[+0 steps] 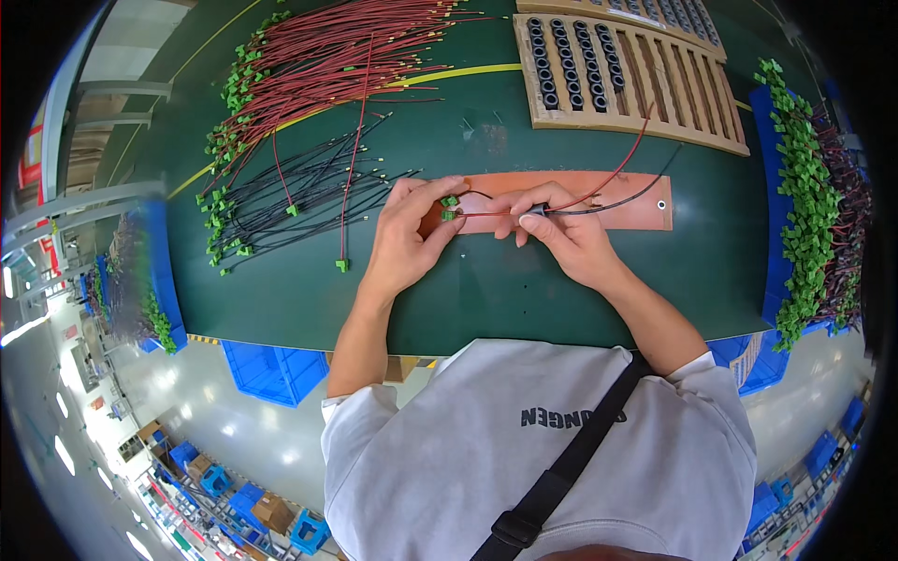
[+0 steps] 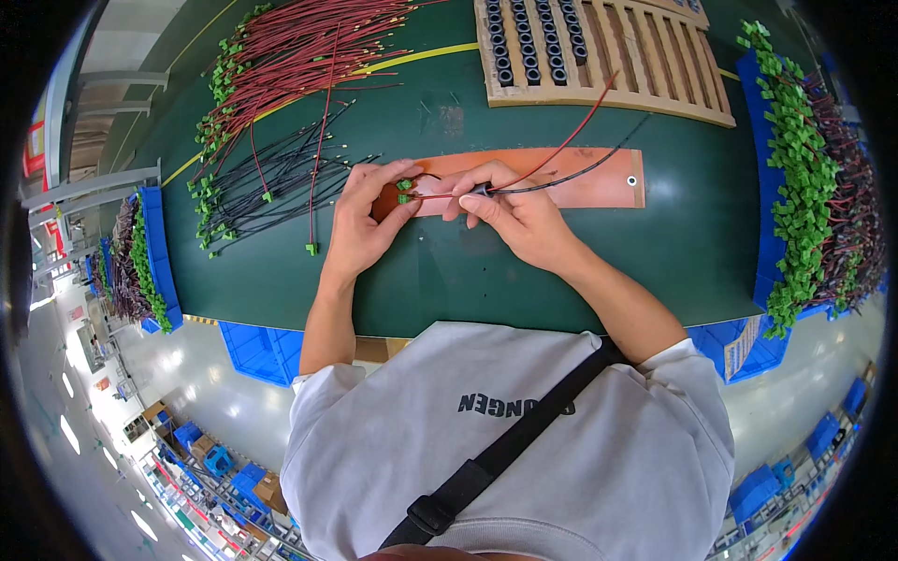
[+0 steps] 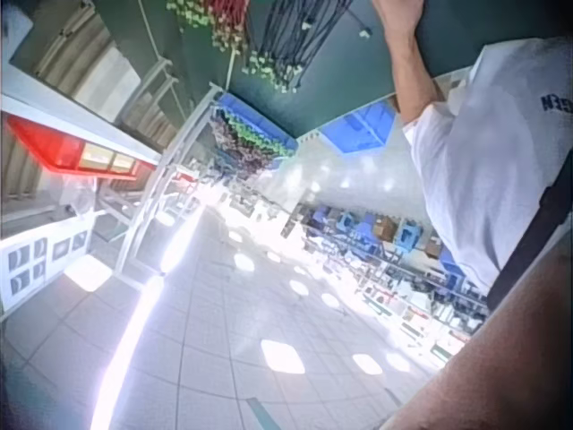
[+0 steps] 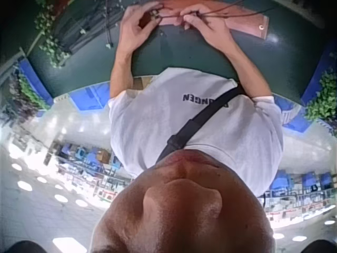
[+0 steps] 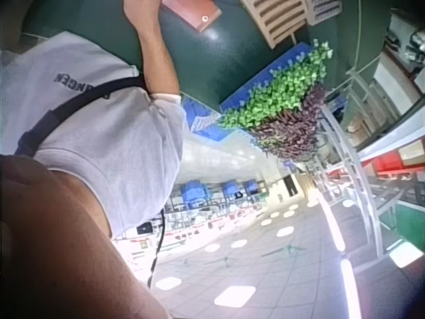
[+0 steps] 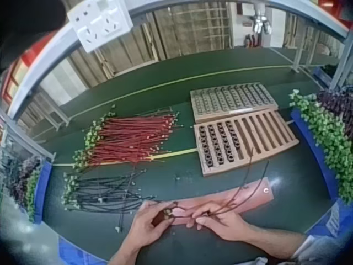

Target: The person assembles wire harnesses by hand at a workbench. They pick up red and black wires, attach green plastic connectors to the ends, and use a crimping tool to secure the connections. The finished harnesses are placed into a blue bin.

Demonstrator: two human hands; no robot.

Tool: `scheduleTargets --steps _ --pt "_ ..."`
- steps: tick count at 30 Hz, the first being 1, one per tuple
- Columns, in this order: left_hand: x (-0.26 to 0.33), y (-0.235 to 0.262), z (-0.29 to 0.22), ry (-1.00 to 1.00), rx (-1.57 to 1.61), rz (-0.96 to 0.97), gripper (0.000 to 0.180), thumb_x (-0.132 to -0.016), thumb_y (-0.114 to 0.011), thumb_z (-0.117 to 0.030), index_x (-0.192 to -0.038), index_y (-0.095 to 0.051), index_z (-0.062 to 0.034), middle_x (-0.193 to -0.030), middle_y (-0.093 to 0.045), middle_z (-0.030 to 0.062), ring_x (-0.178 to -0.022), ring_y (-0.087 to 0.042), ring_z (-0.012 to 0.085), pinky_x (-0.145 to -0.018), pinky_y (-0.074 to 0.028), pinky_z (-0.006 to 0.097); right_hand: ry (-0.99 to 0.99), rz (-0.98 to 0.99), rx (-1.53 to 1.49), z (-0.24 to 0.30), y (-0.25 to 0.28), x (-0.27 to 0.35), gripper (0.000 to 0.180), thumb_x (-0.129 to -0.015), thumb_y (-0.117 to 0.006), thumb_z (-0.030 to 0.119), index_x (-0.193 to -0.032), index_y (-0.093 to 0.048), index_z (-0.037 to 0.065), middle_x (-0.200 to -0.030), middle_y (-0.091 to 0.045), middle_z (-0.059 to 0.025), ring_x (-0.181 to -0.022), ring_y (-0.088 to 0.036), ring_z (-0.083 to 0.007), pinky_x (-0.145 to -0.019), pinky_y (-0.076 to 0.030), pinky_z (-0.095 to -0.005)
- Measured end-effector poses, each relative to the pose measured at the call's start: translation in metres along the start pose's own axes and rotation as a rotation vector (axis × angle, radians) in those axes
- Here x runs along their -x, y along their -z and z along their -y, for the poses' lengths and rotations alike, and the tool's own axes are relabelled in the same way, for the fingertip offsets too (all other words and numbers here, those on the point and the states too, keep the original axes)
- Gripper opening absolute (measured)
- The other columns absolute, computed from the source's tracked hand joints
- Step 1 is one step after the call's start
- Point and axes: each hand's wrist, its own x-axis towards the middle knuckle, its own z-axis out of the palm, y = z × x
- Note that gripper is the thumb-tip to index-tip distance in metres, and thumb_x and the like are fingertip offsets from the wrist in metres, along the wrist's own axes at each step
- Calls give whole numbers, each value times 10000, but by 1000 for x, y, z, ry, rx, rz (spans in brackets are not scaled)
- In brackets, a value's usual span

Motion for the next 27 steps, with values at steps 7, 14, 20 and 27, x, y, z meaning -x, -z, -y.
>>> scheduleTargets --steps 7,14,20,27 --pt "-8 0 -7 -128 -43 -41 546 -780 -826 10 -1300 -683 -77 -1189 -750 56 -1028 -637 263 -974 -492 381 -18 -100 316 -1 -3 -1 155 -1065 -601 124 -1154 -612 -2 -1027 -694 -107 -848 -678 -143 -758 -544 -290" --pt "-16 -9 -91 -921 -928 61 427 -861 -672 -132 -1285 -689 -81 -1213 -703 88 -941 -643 204 -834 -485 341 180 -52 644 9 1 -5 182 -999 -672 128 -1114 -626 -7 -873 -721 -184 -807 -717 -373 -702 -548 -416" --pt "-53 25 -59 -869 -963 71 467 -784 -677 -161 -1217 -674 16 -1098 -652 96 -885 -619 215 -765 -516 344 52 -99 671 20 -6 -3 188 -1004 -674 183 -1034 -633 3 -867 -703 -212 -758 -688 -396 -668 -525 -441" --pt "-55 80 -6 -640 -1009 -103 369 -776 -670 -40 -1141 -677 17 -1148 -660 121 -945 -684 295 -809 -572 406 69 -85 609 7 -2 0 167 -1027 -646 171 -987 -631 10 -761 -655 -158 -712 -659 -332 -665 -504 -418"
